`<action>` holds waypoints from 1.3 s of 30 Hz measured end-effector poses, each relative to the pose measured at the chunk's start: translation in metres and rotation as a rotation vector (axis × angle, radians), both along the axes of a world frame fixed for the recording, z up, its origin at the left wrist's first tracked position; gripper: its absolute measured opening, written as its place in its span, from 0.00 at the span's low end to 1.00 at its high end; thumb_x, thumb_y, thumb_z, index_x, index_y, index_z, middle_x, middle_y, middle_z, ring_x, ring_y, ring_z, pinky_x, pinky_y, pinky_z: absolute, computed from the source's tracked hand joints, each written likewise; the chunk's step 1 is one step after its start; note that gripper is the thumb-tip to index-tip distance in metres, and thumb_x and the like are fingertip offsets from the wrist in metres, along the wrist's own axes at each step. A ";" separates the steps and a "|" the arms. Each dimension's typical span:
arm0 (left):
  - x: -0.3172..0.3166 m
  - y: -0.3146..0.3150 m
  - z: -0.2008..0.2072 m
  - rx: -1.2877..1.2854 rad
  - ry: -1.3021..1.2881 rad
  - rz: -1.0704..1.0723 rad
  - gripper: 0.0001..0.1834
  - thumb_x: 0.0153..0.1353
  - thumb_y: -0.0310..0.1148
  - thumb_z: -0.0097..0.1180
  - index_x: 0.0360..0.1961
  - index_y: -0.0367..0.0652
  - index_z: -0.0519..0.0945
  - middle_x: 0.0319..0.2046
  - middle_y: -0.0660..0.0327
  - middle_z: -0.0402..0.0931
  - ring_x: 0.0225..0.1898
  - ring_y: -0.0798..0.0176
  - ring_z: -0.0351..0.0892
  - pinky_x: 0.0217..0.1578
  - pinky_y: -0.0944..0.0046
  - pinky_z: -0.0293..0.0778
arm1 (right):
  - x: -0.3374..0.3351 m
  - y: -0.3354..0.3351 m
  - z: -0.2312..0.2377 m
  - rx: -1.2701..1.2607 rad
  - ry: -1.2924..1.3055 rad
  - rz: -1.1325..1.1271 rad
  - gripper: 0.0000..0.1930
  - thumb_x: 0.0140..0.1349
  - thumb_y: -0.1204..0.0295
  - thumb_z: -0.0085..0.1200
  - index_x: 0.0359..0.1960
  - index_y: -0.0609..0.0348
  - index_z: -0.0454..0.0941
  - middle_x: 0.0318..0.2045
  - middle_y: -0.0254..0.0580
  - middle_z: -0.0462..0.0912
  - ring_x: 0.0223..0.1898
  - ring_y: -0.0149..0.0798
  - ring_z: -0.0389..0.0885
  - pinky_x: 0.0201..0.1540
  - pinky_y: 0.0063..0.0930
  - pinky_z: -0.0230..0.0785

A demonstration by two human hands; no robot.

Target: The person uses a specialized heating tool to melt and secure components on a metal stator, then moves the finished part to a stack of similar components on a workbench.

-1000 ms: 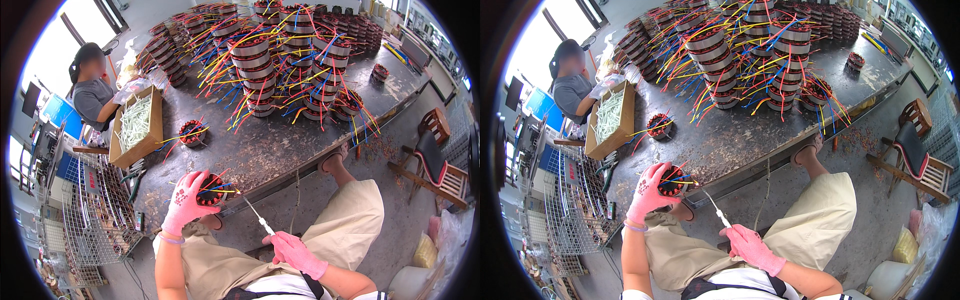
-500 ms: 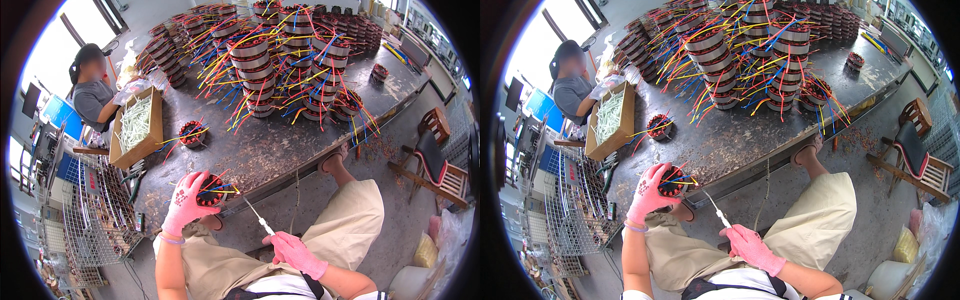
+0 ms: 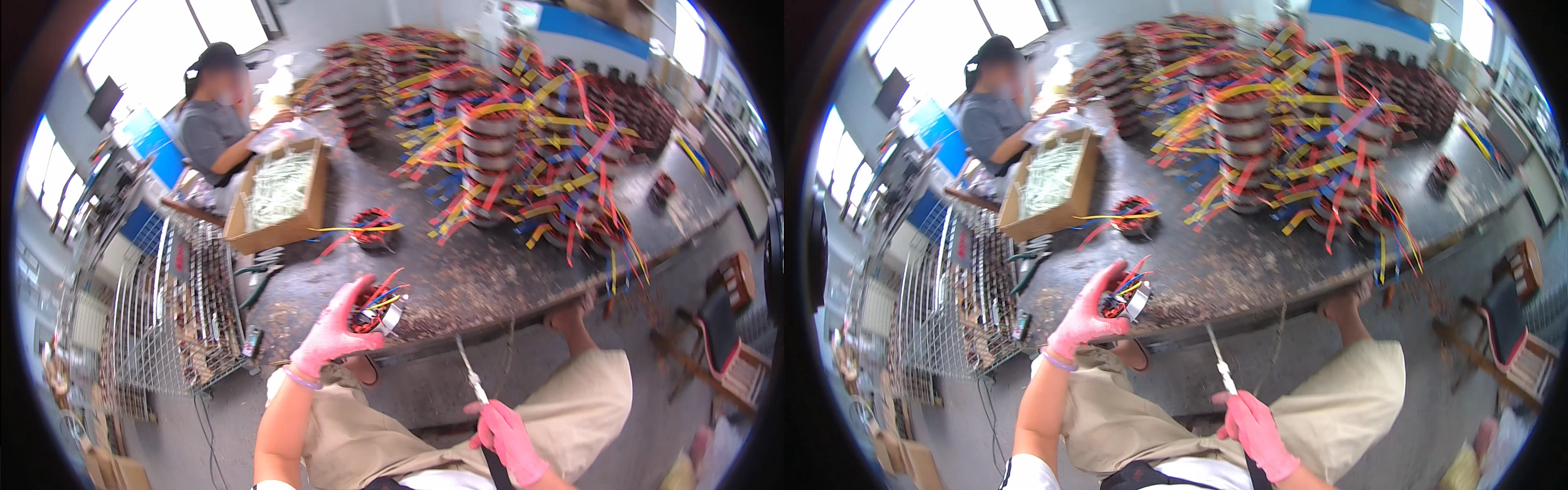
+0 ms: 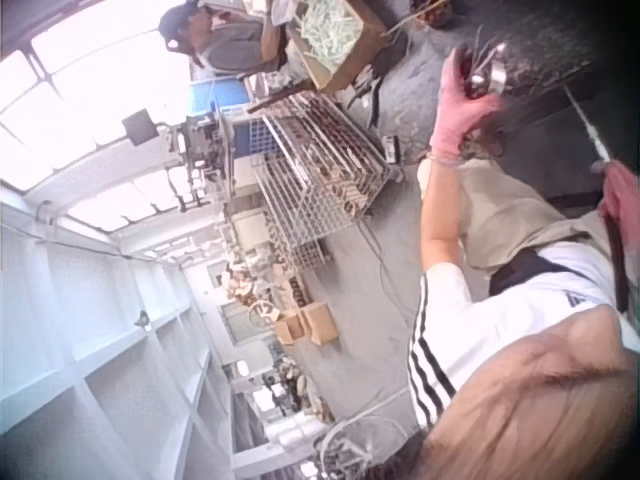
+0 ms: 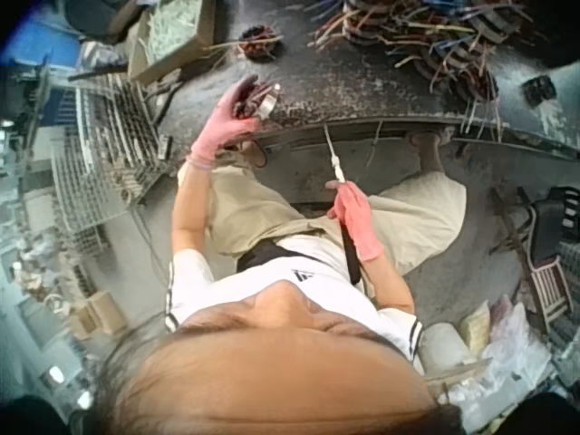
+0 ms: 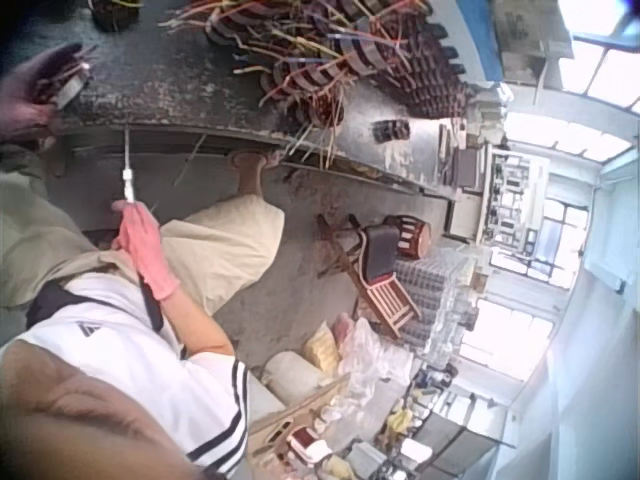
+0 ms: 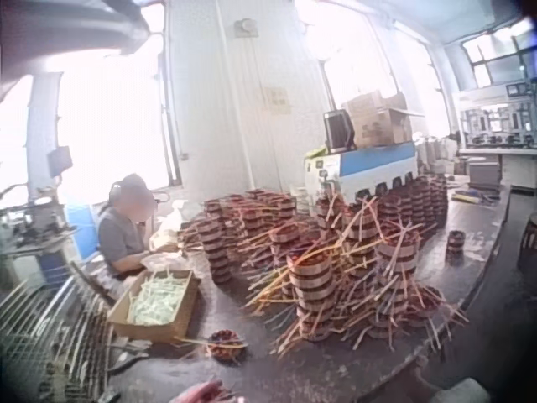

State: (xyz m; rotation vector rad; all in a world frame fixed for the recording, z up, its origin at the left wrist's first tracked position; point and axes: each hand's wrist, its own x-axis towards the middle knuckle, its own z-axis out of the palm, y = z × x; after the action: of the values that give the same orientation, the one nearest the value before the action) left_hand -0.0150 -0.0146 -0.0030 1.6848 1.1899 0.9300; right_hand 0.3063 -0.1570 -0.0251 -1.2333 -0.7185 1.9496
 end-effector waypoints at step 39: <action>-0.003 0.005 0.011 0.455 0.718 -0.177 0.46 0.37 0.49 0.73 0.60 0.42 0.72 0.50 0.53 0.73 0.49 0.47 0.77 0.53 0.52 0.72 | 0.000 0.001 -0.006 -0.012 -0.058 0.115 0.19 0.75 0.63 0.42 0.54 0.69 0.73 0.17 0.25 0.64 0.19 0.21 0.61 0.37 0.26 0.74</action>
State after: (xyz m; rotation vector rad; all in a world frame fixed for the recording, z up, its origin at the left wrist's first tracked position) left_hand -0.0183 -0.0091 0.0084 2.5818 1.2975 0.5057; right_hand 0.3067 -0.1565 -0.0311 -1.2854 -0.8253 2.0205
